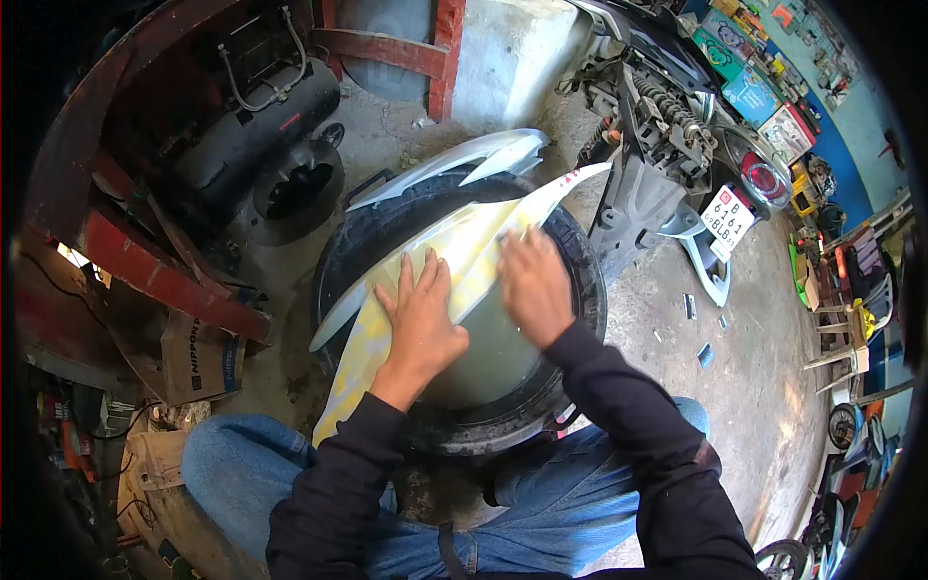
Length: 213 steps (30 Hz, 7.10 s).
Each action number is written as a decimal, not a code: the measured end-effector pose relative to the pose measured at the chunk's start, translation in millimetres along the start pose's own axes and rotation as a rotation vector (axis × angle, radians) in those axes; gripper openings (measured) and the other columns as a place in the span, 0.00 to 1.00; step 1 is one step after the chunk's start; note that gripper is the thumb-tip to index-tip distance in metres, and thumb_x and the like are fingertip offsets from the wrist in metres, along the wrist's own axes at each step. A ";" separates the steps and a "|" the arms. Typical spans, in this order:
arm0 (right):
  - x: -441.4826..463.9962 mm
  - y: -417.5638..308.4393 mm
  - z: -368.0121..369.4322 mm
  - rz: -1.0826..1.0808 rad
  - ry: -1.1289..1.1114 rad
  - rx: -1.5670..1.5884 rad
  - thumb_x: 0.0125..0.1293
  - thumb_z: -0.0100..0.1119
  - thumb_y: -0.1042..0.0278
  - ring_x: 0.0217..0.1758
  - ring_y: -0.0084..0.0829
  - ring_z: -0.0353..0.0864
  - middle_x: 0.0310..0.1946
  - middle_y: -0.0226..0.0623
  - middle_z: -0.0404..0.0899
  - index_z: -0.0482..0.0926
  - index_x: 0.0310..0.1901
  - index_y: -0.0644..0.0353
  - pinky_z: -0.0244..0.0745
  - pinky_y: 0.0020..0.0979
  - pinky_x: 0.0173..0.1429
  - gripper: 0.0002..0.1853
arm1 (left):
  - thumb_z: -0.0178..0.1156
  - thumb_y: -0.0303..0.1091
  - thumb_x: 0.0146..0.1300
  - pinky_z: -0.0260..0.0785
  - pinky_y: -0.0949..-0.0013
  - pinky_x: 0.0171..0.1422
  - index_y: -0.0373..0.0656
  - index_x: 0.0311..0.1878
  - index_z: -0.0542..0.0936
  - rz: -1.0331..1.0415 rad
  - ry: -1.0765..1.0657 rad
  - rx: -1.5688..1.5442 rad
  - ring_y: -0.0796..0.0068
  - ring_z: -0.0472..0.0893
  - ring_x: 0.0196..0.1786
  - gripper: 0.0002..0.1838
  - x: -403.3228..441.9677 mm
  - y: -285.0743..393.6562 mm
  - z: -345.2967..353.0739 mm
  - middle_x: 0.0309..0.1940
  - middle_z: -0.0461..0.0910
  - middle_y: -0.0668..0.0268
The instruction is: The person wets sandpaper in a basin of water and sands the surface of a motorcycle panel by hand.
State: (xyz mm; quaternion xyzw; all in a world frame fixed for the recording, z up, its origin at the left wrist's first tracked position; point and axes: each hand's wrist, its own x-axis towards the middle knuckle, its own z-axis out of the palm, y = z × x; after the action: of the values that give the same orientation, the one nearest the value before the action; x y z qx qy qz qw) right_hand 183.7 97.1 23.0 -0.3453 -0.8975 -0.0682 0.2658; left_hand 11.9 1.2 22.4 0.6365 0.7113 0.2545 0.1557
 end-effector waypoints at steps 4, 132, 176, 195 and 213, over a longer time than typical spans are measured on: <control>-3.0 6.6 5.9 -0.011 0.023 -0.006 0.69 0.61 0.70 0.71 0.59 0.73 0.61 0.52 0.81 0.83 0.57 0.69 0.66 0.53 0.75 0.18 | 0.66 0.28 0.44 0.32 0.16 0.78 0.32 0.76 0.65 -0.004 -0.002 0.005 0.36 0.48 0.85 0.49 1.0 0.3 0.8 0.82 0.58 0.49; 25.1 13.2 -17.3 0.600 0.106 1.042 0.73 0.57 0.82 0.50 0.32 0.89 0.57 0.42 0.87 0.84 0.60 0.66 0.88 0.32 0.55 0.17 | 0.64 0.27 0.46 0.36 0.20 0.80 0.34 0.79 0.63 -0.035 0.003 0.013 0.38 0.49 0.85 0.50 0.9 3.3 -1.3 0.83 0.58 0.51; -0.9 35.2 4.3 -0.170 0.039 0.115 0.57 0.67 0.77 0.68 0.46 0.79 0.60 0.46 0.82 0.81 0.59 0.65 0.73 0.44 0.75 0.25 | 0.67 0.30 0.39 0.44 0.44 0.84 0.45 0.80 0.66 0.019 0.091 0.143 0.39 0.54 0.83 0.55 -1.7 -11.3 1.0 0.80 0.60 0.46; 9.2 53.3 -7.7 -0.188 -0.064 0.076 0.59 0.67 0.73 0.75 0.48 0.72 0.68 0.48 0.77 0.80 0.64 0.61 0.68 0.44 0.79 0.28 | 0.67 0.27 0.39 0.42 0.43 0.85 0.43 0.81 0.63 0.027 0.067 0.159 0.39 0.52 0.84 0.56 -2.3 -11.8 4.6 0.81 0.57 0.45; 3.1 32.6 0.6 -0.183 0.044 -0.092 0.60 0.59 0.75 0.68 0.50 0.74 0.59 0.45 0.79 0.82 0.56 0.70 0.71 0.50 0.76 0.21 | 0.67 0.24 0.44 0.36 0.34 0.85 0.41 0.80 0.63 0.006 0.039 0.125 0.36 0.48 0.85 0.52 -1.8 -4.4 4.0 0.82 0.55 0.44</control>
State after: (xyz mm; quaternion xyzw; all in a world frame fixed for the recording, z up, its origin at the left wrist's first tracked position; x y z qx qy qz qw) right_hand 203.0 123.5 22.2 -0.2719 -0.9153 -0.1408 0.2618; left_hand 10.8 -0.3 16.5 0.6420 0.7268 0.2223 0.1008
